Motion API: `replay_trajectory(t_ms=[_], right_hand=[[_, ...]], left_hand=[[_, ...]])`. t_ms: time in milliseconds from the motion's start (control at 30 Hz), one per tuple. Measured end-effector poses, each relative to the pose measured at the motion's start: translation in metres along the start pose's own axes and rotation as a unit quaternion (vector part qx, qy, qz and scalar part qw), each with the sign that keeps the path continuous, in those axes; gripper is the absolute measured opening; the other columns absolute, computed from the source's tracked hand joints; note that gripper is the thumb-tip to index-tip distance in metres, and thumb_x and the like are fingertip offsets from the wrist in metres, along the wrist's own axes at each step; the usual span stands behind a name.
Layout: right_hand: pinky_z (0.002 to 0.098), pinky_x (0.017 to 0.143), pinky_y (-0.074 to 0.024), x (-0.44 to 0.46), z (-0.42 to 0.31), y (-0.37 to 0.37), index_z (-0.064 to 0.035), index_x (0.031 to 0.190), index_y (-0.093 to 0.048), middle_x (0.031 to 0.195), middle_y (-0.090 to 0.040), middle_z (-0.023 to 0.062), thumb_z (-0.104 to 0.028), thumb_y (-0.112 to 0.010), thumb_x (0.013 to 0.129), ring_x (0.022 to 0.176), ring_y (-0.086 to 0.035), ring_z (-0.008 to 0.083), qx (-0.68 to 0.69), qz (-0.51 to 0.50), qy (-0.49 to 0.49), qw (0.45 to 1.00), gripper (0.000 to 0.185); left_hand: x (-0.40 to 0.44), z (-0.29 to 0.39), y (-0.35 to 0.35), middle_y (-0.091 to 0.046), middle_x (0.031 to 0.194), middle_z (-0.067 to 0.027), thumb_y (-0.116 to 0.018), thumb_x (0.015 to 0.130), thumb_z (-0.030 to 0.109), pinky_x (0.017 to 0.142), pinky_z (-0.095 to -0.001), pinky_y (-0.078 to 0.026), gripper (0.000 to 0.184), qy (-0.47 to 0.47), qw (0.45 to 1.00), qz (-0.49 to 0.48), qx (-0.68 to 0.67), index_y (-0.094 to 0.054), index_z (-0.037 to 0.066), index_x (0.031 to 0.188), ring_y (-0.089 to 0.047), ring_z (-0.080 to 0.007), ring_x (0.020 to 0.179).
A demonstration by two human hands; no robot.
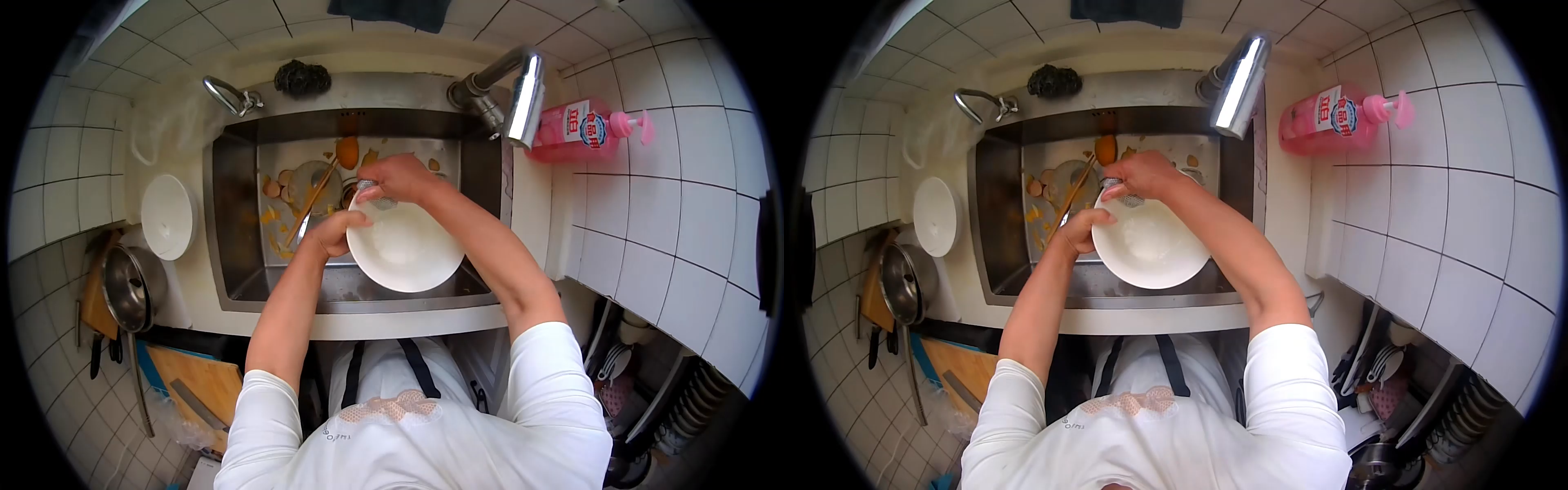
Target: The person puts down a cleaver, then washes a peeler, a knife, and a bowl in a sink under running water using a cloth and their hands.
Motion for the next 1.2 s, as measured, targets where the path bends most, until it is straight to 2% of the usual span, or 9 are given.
replay_trajectory(t_ms=[133,200,333,500,633,733,900,1133,1200], right_hand=[[0.0394,0.07,-0.0452,-0.013,0.035,-0.016,-0.0121,0.089,-0.061,0.086,-0.062,0.012,-0.053,-0.059,0.072,0.083,-0.059,0.0283,0.048,0.133,0.025,0.99,0.044],[0.0381,0.073,-0.0453,-0.027,0.079,-0.034,-0.0109,0.092,-0.062,0.086,-0.062,0.0127,-0.053,-0.058,0.073,0.084,-0.059,0.0287,0.048,0.203,-0.192,0.959,0.046],[0.0376,0.075,-0.0455,-0.033,0.09,-0.05,-0.0095,0.093,-0.062,0.086,-0.062,0.0132,-0.053,-0.056,0.074,0.084,-0.059,0.0288,0.089,0.188,-0.256,0.944,0.047],[0.0395,0.07,-0.0448,-0.004,0.038,-0.02,-0.0117,0.089,-0.06,0.084,-0.062,0.0128,-0.054,-0.057,0.073,0.083,-0.058,0.0305,-0.01,0.097,-0.035,0.995,0.045],[0.0406,0.067,-0.0445,-0.005,0.028,-0.01,-0.0126,0.089,-0.06,0.082,-0.062,0.0116,-0.054,-0.057,0.073,0.08,-0.058,0.0327,-0.04,0.079,-0.004,0.996,0.044],[0.0425,0.066,-0.0448,-0.018,0.062,-0.026,-0.0102,0.088,-0.058,0.08,-0.062,0.0129,-0.052,-0.056,0.075,0.078,-0.059,0.0339,0.028,0.206,-0.059,0.976,0.044],[0.0432,0.076,-0.0435,-0.074,0.079,-0.082,-0.0031,0.11,-0.047,0.09,-0.058,0.0247,-0.039,-0.055,0.08,0.09,-0.055,0.0383,0.171,0.243,-0.386,0.874,0.047],[0.0433,0.088,-0.0384,-0.094,0.037,-0.065,-0.0042,0.127,-0.034,0.119,-0.041,0.025,-0.029,-0.063,0.075,0.109,-0.043,0.0368,0.066,0.256,-0.373,0.89,0.064],[0.0429,0.089,-0.0384,-0.078,0.043,-0.047,-0.0049,0.128,-0.035,0.116,-0.043,0.0211,-0.027,-0.066,0.072,0.107,-0.044,0.0366,-0.01,0.31,-0.229,0.923,0.068]], left_hand=[[0.004,-0.018,0.001,-0.059,0.101,-0.0137,-0.048,0.057,0.007,0.082,-0.0353,-0.047,0.052,-0.045,0.998,0.052,-0.016,-0.051,-0.004,0.108,-0.058,-0.025,0.09],[0.004,-0.025,-0.002,-0.059,0.102,-0.0137,-0.049,0.058,0.007,0.082,-0.0359,-0.046,0.052,-0.059,0.995,0.07,-0.026,-0.051,-0.004,0.108,-0.057,-0.0251,0.091],[0.013,-0.052,0.005,-0.056,0.105,-0.012,-0.051,0.062,0.01,0.074,-0.0376,-0.051,0.057,-0.06,0.993,0.075,-0.073,-0.044,0.001,0.118,-0.057,-0.0255,0.092],[0.004,-0.026,0.016,-0.055,0.112,-0.0132,-0.056,0.071,0.02,0.088,-0.0399,-0.045,0.056,0.039,0.996,0.013,-0.075,-0.042,0.001,0.122,-0.055,-0.0261,0.102],[0.002,-0.013,0.004,-0.056,0.109,-0.0149,-0.053,0.063,0.012,0.088,-0.0369,-0.044,0.054,-0.022,0.999,0.044,-0.013,-0.047,-0.003,0.115,-0.057,-0.0269,0.097],[0.007,-0.026,0.002,-0.058,0.105,-0.0139,-0.049,0.061,0.01,0.087,-0.0351,-0.044,0.053,-0.054,0.994,0.089,-0.037,-0.05,-0.003,0.112,-0.056,-0.0257,0.095],[0.005,-0.037,-0.002,-0.054,0.106,-0.0137,-0.047,0.061,0.009,0.086,-0.0369,-0.044,0.055,-0.146,0.975,0.154,-0.062,-0.045,-0.003,0.115,-0.054,-0.0261,0.098],[-0.002,-0.038,0.004,-0.053,0.108,-0.0138,-0.046,0.063,0.01,0.087,-0.0415,-0.043,0.055,-0.158,0.965,0.19,-0.091,-0.043,-0.002,0.116,-0.052,-0.0275,0.1],[-0.003,-0.04,0.004,-0.053,0.109,-0.0141,-0.046,0.063,0.01,0.087,-0.0426,-0.043,0.056,-0.147,0.967,0.186,-0.093,-0.042,-0.002,0.117,-0.052,-0.028,0.102]])
Point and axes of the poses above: each hand's wrist, its own x-axis towards the middle knuckle, its own y-axis out of the back of the hand, z = x × y, the point moved 3 cm from there along x, towards the middle knuckle
